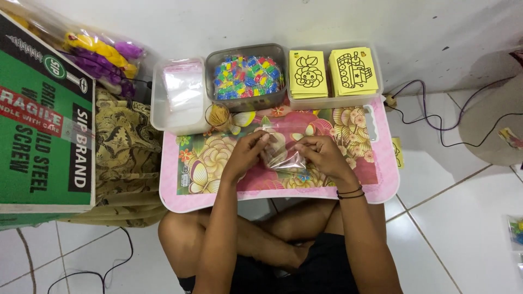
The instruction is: The person is creating sand art by peeling the adhesive layer off pre-cut cards, applying colored sand to the sticky surface, and then packaging the finished cards into plastic bags.
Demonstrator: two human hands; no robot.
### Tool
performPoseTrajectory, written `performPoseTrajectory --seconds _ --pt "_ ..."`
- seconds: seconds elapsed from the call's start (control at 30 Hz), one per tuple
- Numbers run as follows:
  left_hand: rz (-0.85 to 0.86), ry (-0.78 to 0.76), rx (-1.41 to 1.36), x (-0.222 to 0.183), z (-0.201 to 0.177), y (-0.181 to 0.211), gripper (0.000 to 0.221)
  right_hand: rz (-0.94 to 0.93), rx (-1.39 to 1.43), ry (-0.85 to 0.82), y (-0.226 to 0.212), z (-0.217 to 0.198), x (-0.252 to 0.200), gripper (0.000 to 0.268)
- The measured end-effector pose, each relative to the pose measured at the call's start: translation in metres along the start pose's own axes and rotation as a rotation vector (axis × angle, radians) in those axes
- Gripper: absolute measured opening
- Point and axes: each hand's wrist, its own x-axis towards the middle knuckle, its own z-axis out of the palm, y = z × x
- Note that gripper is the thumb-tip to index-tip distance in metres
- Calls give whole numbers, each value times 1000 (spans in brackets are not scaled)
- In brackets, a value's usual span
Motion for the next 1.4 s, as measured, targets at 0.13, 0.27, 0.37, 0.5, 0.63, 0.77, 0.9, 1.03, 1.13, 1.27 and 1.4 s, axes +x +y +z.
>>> performPoseTrajectory --seconds 0.13,0.27,0.37,0.5,0.63,0.77,0.9,1.03,1.13,1.27,1.4 --pt "53 -48 105 0 2 2 34 -13 -5 28 -1 4 4 13" --pt "97 -14 136 -1 6 9 23 -1 -21 64 11 0 6 13" --pt "90 -1 38 6 0 -9 20 -22 -37 74 0 6 4 12" --pt "44 13 -87 0 2 -6 21 -67 -83 90 0 8 3 13" --pt "72 21 -121 -2 4 6 12 -88 -87 89 -7 12 2 13" --pt "67 37 -126 -3 4 1 19 -89 -87 88 -6 11 0 14" --pt "55 23 -80 -4 4 1 23 -121 -107 78 -10 13 -4 14" --pt "84 72 -69 -3 4 -12 21 -135 -110 58 -1 9 -1 13" --pt "93 99 -73 -4 4 -11 20 -199 -146 59 -12 16 -2 14" --pt "69 101 -130 -5 5 -7 15 -210 -91 91 -2 16 8 12" --pt "76 113 -109 -5 5 -10 13 -206 -56 107 9 12 19 11"
